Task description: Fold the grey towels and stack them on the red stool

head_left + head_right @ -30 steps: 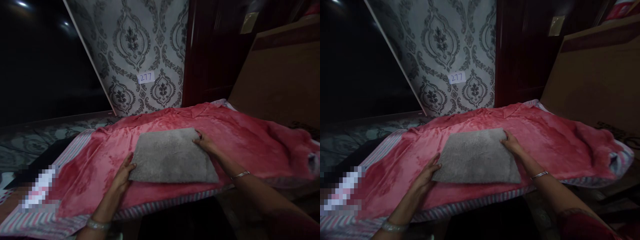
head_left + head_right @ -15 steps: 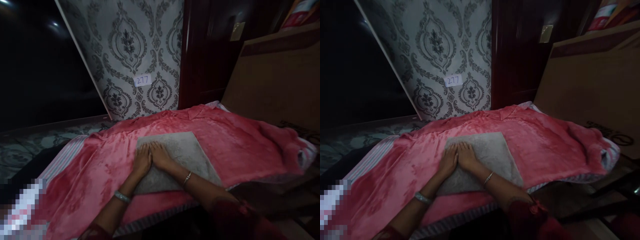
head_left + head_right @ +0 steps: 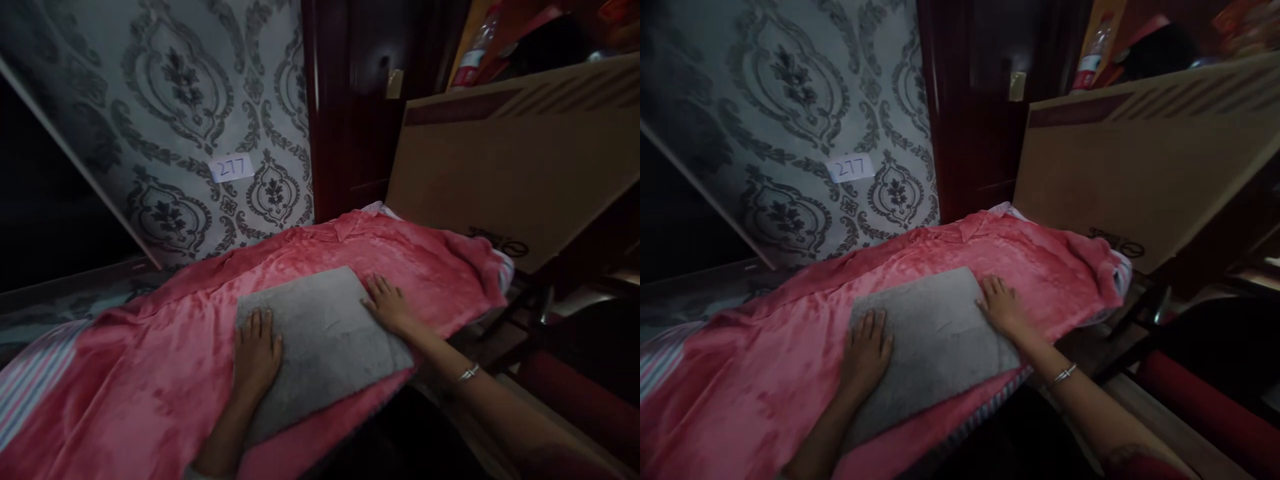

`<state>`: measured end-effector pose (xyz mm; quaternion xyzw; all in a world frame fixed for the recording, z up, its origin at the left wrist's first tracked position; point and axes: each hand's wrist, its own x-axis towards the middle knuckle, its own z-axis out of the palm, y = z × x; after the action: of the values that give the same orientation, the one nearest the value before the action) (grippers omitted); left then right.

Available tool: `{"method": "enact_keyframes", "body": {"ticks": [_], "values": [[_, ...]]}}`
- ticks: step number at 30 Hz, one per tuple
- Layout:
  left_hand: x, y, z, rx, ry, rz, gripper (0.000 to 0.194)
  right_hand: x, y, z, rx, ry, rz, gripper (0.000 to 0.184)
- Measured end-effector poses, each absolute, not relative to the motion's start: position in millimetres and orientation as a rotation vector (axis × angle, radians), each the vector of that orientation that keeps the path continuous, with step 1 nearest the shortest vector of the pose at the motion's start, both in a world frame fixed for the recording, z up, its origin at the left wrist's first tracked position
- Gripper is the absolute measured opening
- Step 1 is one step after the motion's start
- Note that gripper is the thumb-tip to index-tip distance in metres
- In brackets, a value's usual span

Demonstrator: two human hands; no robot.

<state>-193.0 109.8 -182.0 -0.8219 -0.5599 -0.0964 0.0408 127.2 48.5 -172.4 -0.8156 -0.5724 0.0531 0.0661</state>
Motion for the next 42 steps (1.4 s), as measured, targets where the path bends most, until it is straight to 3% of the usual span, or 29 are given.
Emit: {"method": "enact_keyframes", "body": {"ticks": [3, 9, 14, 20, 28, 34, 38, 42], "values": [[-193.1, 112.5, -182.2, -2.511, -1.716, -0.324, 0.06, 80.3, 59.6, -155.7, -2.18, -1.882, 0.065, 0.062], [-193.5, 107.8, -175.8, -2.424, -1.814, -0.339, 0.063, -30.1, 117.2, -140.4, -1.645, -2.275, 0.256, 0.055], [-193.5, 104.1, -171.8, -2.437, -1.833, -0.309, 0.06, 19.0, 135.5, -150.8, -1.866, -2.134, 0.208, 0.057], [-189.6, 103.6, -165.5, -2.452, -1.855, -0.324, 0.06, 102.5, 92.2, -136.2, -2.359, -1.769, 0.203, 0.061], [-184.0, 63.9, -150.0, -2.617, -1.597, -0.236, 0.053, -14.6, 20.3, -158.2, -1.737, -2.266, 0.17, 0.057], [-190.8, 51.7, -170.2, -2.687, -1.544, -0.249, 0.053, 54.8, -5.6, -177.8, -2.055, -2.026, 0.133, 0.065], [-195.1, 40.6, -164.9, -2.671, -1.697, -0.683, 0.048, 115.3, -11.2, -177.9, -2.135, -1.748, 0.309, 0.063], [-194.4, -9.0, -173.0, -2.562, -1.959, -1.742, 0.035, 135.4, -3.4, -179.8, -1.991, -1.486, 0.559, 0.066]]}}
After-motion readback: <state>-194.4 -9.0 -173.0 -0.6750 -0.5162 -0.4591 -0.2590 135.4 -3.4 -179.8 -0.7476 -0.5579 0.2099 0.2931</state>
